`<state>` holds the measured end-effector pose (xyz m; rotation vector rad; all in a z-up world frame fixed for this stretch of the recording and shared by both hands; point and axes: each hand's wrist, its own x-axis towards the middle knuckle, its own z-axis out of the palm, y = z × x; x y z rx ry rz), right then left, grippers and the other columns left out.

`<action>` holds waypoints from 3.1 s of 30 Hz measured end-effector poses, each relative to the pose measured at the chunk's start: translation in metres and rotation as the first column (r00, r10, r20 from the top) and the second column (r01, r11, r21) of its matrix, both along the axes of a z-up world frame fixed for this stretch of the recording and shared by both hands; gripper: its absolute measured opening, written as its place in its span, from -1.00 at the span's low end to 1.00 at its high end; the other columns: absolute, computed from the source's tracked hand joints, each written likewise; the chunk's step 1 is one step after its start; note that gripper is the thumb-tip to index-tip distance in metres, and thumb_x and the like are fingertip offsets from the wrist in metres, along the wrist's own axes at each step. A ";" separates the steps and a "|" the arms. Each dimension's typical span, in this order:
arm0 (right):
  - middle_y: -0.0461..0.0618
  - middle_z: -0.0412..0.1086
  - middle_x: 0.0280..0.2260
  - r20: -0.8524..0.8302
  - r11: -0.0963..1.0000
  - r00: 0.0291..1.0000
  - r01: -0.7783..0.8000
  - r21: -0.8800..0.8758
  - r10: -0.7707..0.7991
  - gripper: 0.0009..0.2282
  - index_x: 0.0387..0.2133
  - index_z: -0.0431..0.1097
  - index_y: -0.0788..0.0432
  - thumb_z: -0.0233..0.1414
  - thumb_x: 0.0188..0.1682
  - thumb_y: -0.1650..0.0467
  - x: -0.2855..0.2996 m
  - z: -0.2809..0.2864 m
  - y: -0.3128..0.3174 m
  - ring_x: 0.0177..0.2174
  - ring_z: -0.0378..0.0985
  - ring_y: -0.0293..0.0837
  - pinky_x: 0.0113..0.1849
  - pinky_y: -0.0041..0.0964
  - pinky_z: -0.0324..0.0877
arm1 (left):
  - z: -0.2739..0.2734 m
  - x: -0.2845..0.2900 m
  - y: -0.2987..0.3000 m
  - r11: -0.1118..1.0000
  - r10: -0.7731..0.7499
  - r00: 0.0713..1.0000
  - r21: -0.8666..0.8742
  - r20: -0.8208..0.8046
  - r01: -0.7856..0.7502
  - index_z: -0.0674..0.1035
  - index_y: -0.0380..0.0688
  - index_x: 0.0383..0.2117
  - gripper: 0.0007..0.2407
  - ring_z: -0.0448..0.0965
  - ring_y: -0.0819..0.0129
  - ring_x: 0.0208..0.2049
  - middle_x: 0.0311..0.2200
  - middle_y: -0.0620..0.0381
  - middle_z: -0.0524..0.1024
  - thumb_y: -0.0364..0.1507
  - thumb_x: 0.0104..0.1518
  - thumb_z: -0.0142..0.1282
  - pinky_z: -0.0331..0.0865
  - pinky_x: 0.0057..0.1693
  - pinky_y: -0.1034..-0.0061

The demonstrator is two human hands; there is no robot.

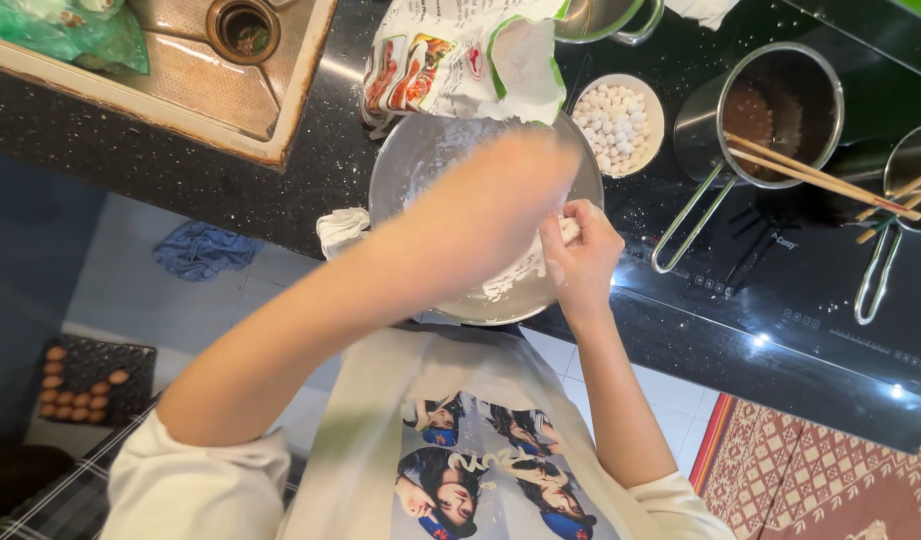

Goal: Kneading and shaping dough balls in a mixing bowl.

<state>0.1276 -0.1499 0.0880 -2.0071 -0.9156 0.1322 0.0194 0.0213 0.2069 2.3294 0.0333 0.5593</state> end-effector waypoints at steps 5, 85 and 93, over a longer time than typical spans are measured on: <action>0.05 0.40 -0.48 -0.065 0.999 0.997 0.032 -0.021 -0.033 -0.83 -0.40 0.42 0.32 0.18 0.03 0.41 -0.001 0.003 0.001 -0.47 0.40 -0.18 -0.34 -0.32 0.33 | -0.014 0.051 0.059 0.844 0.235 0.957 0.452 0.172 -0.289 0.59 -0.25 -0.47 -0.91 0.56 0.01 -0.33 -0.47 -0.07 0.51 -0.61 -0.11 0.20 0.37 -0.21 0.20; 0.18 0.46 0.09 0.102 0.998 0.994 0.034 0.052 -0.039 -0.56 0.29 0.24 0.29 0.05 0.12 0.59 -0.066 0.016 0.016 0.13 0.52 -0.03 0.16 -0.24 0.34 | -0.143 -0.025 -0.036 0.320 0.187 0.939 -0.886 -0.289 -0.336 0.67 -0.33 -0.34 -0.90 0.56 0.46 -0.47 -0.47 0.07 0.61 -0.51 0.18 0.18 0.44 -0.34 0.49; 0.14 0.41 0.08 -0.281 0.965 0.943 -0.111 0.238 0.178 -0.59 0.16 0.34 0.32 0.13 0.00 0.62 -0.027 -0.020 0.012 0.04 0.50 -0.11 0.09 -0.28 0.41 | -0.143 -0.032 -0.037 0.460 0.282 0.959 -0.871 -0.039 -0.171 0.70 -0.22 -0.33 -0.79 0.48 0.44 -0.12 -0.06 0.18 0.40 -0.37 0.35 0.07 0.37 -0.03 0.50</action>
